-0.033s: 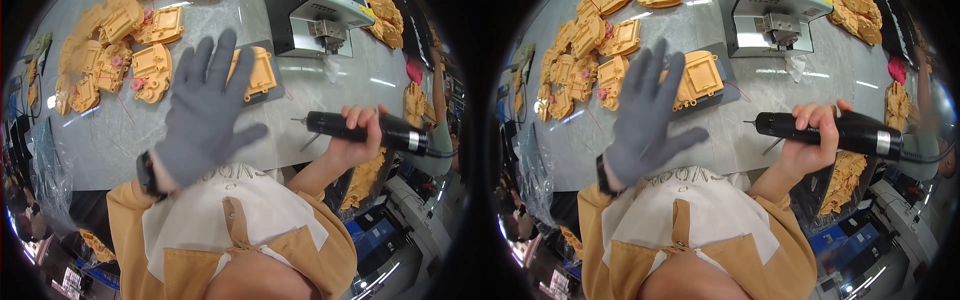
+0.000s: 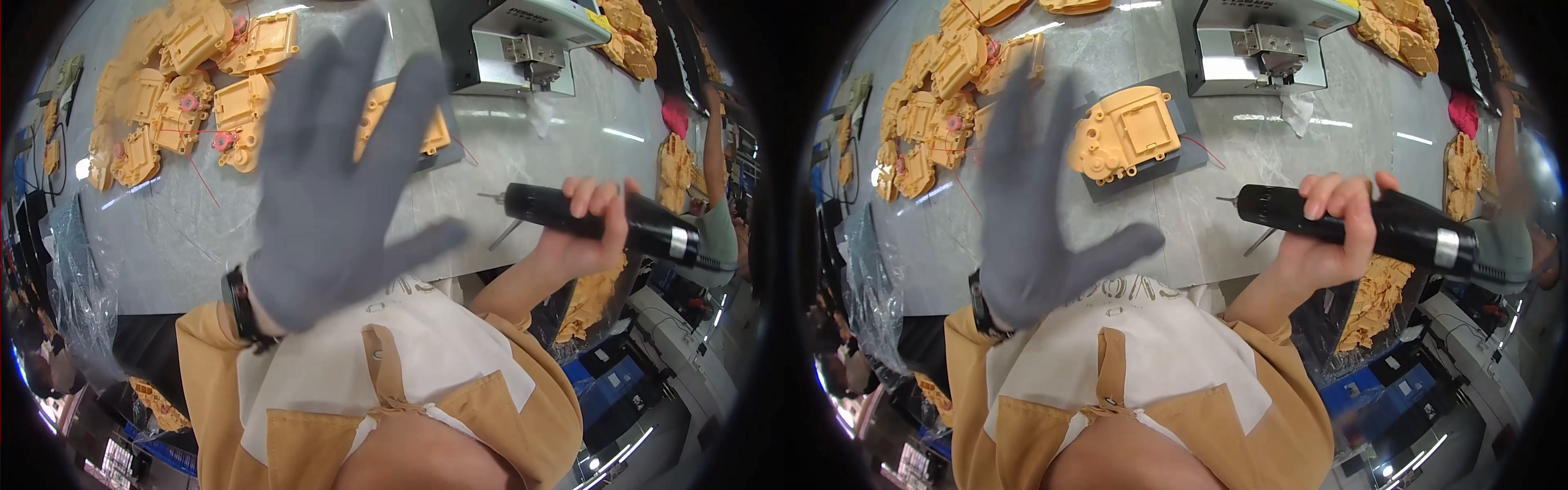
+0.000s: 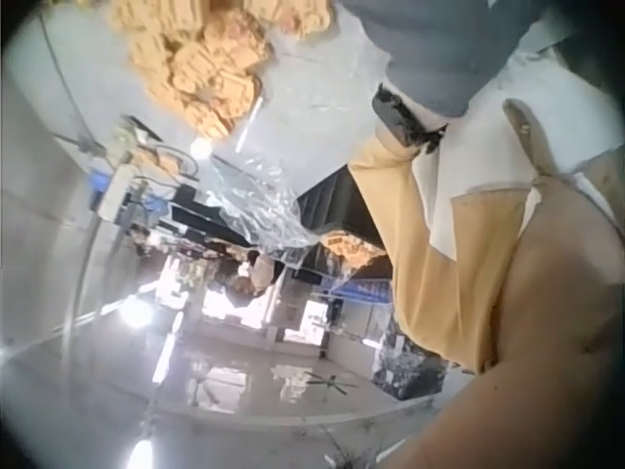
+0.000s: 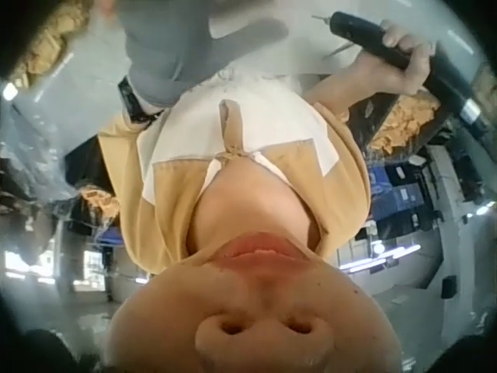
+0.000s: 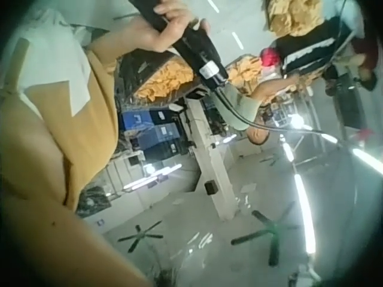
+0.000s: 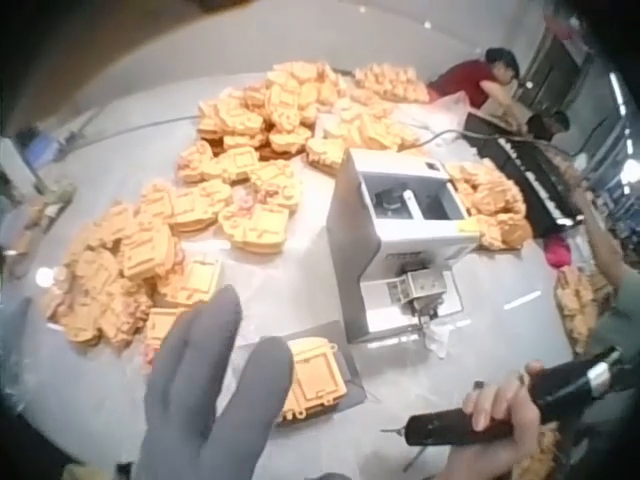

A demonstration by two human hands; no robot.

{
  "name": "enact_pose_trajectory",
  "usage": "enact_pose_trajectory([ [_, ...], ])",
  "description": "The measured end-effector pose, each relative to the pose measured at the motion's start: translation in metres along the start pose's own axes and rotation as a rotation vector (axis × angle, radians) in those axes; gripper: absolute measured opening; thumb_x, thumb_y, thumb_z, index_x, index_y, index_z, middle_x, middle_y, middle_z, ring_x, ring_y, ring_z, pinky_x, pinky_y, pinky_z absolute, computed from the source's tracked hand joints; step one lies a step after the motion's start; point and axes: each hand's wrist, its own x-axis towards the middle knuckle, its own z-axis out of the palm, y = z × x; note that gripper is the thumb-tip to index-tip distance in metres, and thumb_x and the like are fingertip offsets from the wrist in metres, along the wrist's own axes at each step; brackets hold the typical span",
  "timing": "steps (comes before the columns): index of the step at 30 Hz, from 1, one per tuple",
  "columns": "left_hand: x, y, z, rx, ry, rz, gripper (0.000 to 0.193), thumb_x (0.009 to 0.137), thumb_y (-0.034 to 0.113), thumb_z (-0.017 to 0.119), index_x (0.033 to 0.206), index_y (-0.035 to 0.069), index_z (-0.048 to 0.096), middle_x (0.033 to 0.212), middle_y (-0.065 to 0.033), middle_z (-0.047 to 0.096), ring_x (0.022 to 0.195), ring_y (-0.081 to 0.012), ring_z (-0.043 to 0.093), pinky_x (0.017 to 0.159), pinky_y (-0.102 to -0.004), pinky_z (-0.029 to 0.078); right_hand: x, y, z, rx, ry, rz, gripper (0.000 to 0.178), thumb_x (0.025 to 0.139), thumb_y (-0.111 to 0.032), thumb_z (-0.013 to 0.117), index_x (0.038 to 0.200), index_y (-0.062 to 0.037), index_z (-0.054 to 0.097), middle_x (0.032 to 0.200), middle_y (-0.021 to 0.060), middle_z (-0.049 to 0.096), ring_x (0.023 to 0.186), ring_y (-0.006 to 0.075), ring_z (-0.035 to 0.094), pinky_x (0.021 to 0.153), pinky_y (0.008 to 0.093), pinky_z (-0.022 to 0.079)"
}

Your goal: The person assembles small yellow plastic toy or electronic housing components by hand, joining them with screws using an electric screwdriver.

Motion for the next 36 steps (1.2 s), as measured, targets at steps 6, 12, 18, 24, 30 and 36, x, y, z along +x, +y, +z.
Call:
enact_pose_trajectory([
  [6, 0.016, -0.004, 0.023, -0.183, 0.188, 0.027, 0.078, 0.055, 0.043, 0.074, 0.122, 0.011, 0.047, 0.126, -0.0144, 0.041, 0.115, -0.0351, 0.039, 0.097, -0.0463, 0.029, 0.060, -0.020, 0.036, -0.039, -0.238, -0.382, 0.036, 0.075, -0.007, 0.047, 0.110, -0.0004, 0.040, 0.063, 0.0065, 0.045, 0.052, 0.0170, 0.046, 0.059, 0.0366, 0.041],
  [12, -0.025, -0.022, 0.036, -0.329, 0.490, -0.014, 0.080, 0.058, 0.032, 0.076, 0.124, 0.004, 0.041, 0.123, -0.0204, 0.041, 0.108, -0.0360, 0.046, 0.089, -0.0405, 0.040, 0.079, -0.002, 0.069, -0.208, -0.288, -0.606, 0.039, 0.069, 0.005, 0.050, 0.106, 0.0070, 0.039, 0.059, 0.0120, 0.051, 0.045, 0.0190, 0.049, 0.054, 0.0342, 0.046],
  [18, -0.028, -0.034, 0.073, -0.487, 0.281, -0.163, 0.080, 0.054, 0.017, 0.079, 0.122, 0.002, 0.040, 0.120, -0.0183, 0.047, 0.111, -0.0313, 0.047, 0.094, -0.0365, 0.037, 0.076, 0.003, 0.068, -0.489, -0.277, -0.349, 0.033, 0.067, 0.007, 0.055, 0.098, 0.0062, 0.044, 0.055, 0.0088, 0.051, 0.042, 0.0149, 0.048, 0.046, 0.0249, 0.042],
  [24, -0.028, -0.037, 0.073, -0.427, 0.336, -0.149, 0.077, 0.055, 0.024, 0.078, 0.121, 0.007, 0.041, 0.115, -0.0123, 0.051, 0.102, -0.0291, 0.050, 0.094, -0.0412, 0.036, 0.013, -0.016, 0.068, -0.233, -0.249, -0.303, 0.040, 0.070, 0.000, 0.050, 0.108, 0.0018, 0.037, 0.057, 0.0086, 0.046, 0.044, 0.0176, 0.045, 0.055, 0.0351, 0.044],
  [30, -0.031, -0.042, 0.074, -0.441, 0.365, -0.091, 0.078, 0.053, 0.022, 0.080, 0.120, 0.007, 0.043, 0.113, -0.0105, 0.053, 0.105, -0.0282, 0.050, 0.100, -0.0414, 0.032, -0.008, 0.003, 0.084, -0.078, -0.676, -0.262, 0.044, 0.074, 0.003, 0.049, 0.114, -0.0043, 0.033, 0.064, 0.0091, 0.049, 0.050, 0.0194, 0.049, 0.054, 0.0364, 0.044],
  [36, -0.035, -0.041, 0.072, -0.457, 0.316, -0.097, 0.081, 0.053, 0.023, 0.079, 0.122, 0.007, 0.040, 0.115, -0.0078, 0.052, 0.107, -0.0273, 0.048, 0.102, -0.0422, 0.029, -0.016, 0.013, 0.095, -0.222, -0.577, -0.228, 0.038, 0.073, 0.005, 0.050, 0.106, -0.0042, 0.033, 0.058, 0.0083, 0.048, 0.046, 0.0175, 0.046, 0.049, 0.0354, 0.043],
])
